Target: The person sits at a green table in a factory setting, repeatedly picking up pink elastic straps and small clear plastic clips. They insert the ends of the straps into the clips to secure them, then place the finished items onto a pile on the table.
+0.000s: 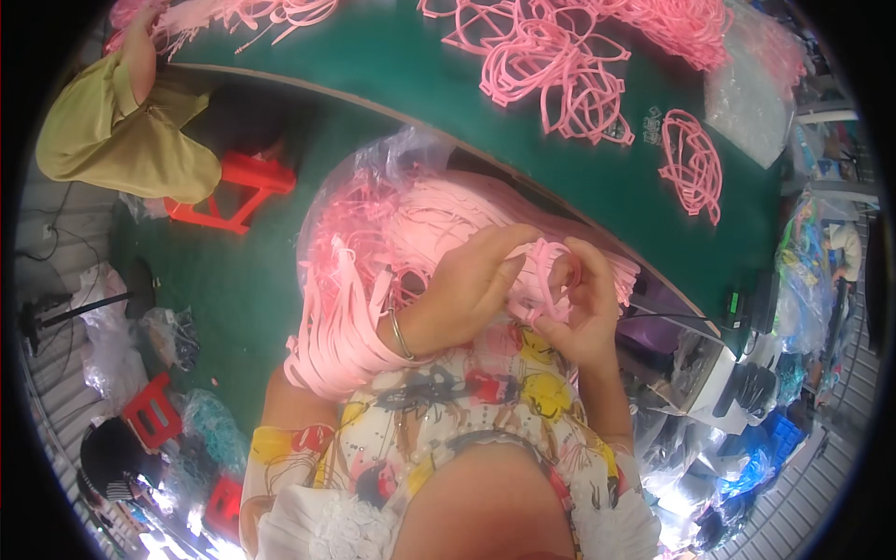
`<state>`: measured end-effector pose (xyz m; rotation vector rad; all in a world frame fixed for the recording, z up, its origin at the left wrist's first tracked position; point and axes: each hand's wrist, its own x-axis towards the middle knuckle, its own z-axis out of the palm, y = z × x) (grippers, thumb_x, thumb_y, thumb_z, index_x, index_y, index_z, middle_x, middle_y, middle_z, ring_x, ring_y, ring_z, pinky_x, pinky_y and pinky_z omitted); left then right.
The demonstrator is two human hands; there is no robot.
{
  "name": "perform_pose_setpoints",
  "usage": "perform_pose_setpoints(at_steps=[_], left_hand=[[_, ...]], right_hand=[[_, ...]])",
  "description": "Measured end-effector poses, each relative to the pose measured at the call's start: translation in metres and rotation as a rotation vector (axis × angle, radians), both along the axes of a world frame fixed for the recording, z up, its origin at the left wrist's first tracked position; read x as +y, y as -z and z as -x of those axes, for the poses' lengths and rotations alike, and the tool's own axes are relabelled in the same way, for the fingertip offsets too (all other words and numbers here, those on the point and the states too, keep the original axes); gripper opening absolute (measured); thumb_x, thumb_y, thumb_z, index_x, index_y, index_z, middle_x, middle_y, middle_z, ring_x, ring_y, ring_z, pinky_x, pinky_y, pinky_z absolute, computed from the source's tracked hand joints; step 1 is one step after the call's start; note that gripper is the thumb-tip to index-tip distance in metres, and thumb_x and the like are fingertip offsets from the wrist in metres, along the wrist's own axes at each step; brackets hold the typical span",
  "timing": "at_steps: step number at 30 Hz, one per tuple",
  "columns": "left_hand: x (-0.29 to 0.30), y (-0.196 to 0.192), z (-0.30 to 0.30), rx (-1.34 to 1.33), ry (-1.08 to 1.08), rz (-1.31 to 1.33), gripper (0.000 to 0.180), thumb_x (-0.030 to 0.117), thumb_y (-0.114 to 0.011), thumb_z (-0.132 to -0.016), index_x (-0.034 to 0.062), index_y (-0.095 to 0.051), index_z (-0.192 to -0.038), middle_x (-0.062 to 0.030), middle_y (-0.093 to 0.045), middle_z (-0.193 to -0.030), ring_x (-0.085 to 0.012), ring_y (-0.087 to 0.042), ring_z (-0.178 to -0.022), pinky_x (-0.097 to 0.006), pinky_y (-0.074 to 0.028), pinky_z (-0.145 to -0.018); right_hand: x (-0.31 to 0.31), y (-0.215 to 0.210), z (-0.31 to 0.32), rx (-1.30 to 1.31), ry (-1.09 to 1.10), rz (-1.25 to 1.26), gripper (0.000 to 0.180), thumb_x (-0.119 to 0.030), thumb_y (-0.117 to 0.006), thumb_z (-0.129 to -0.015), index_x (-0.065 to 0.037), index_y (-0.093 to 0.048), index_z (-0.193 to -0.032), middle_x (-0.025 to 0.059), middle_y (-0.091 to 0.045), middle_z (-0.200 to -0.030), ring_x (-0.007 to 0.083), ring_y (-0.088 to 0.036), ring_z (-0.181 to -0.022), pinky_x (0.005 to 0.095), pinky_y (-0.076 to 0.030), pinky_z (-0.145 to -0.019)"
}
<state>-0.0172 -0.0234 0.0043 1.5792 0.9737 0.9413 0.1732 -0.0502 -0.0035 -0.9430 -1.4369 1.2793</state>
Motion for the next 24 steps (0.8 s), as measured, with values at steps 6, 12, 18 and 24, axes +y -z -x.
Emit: perform_pose_setpoints(at_steps=[6,12,18,24], left_hand=[[0.002,0.001,0.004,0.024,0.028,-0.016,0.035,0.009,-0.043,-0.091,0.0012,-0.051,-0.124,-0.0161,-0.056,-0.11,-0.0258,-0.056,-0.097,-0.034,-0.044,-0.085],[0.006,-0.007,0.013,-0.432,0.137,0.535,0.038,0.014,-0.053,-0.087,0.0056,-0.052,-0.124,-0.0145,-0.054,-0.093,-0.0237,-0.055,-0.077,-0.033,-0.045,-0.069],[0.013,0.01,0.007,-0.012,-0.013,-0.039,0.026,0.018,-0.055,-0.089,0.0016,-0.063,-0.108,-0.0143,-0.056,-0.086,-0.0253,-0.055,-0.069,-0.036,-0.045,-0.064],[0.005,0.012,-0.004,0.039,-0.007,-0.152,0.021,0.013,-0.049,-0.094,-0.0015,-0.062,-0.103,-0.0093,-0.051,-0.083,-0.0196,-0.053,-0.074,-0.032,-0.043,-0.068]], right_hand=[[0.0,0.002,0.006,-0.127,-0.009,0.011,0.079,-0.005,-0.077,-0.063,-0.002,-0.042,-0.134,0.0027,-0.049,-0.091,0.0096,-0.046,-0.074,0.023,-0.04,-0.068],[0.001,0.0,0.004,-0.269,0.028,0.009,0.072,-0.006,-0.077,-0.063,-0.002,-0.048,-0.129,0.0057,-0.051,-0.09,0.0115,-0.048,-0.074,0.0243,-0.042,-0.067],[0.01,-0.009,0.004,-0.599,-0.009,-0.258,0.078,-0.011,-0.077,-0.06,-0.001,-0.045,-0.13,0.011,-0.055,-0.098,0.0211,-0.054,-0.083,0.032,-0.044,-0.073],[0.01,-0.016,0.031,-0.81,0.118,-0.429,0.059,-0.014,-0.076,-0.066,-0.001,-0.05,-0.118,0.0155,-0.057,-0.097,0.0327,-0.057,-0.083,0.0409,-0.045,-0.068]])
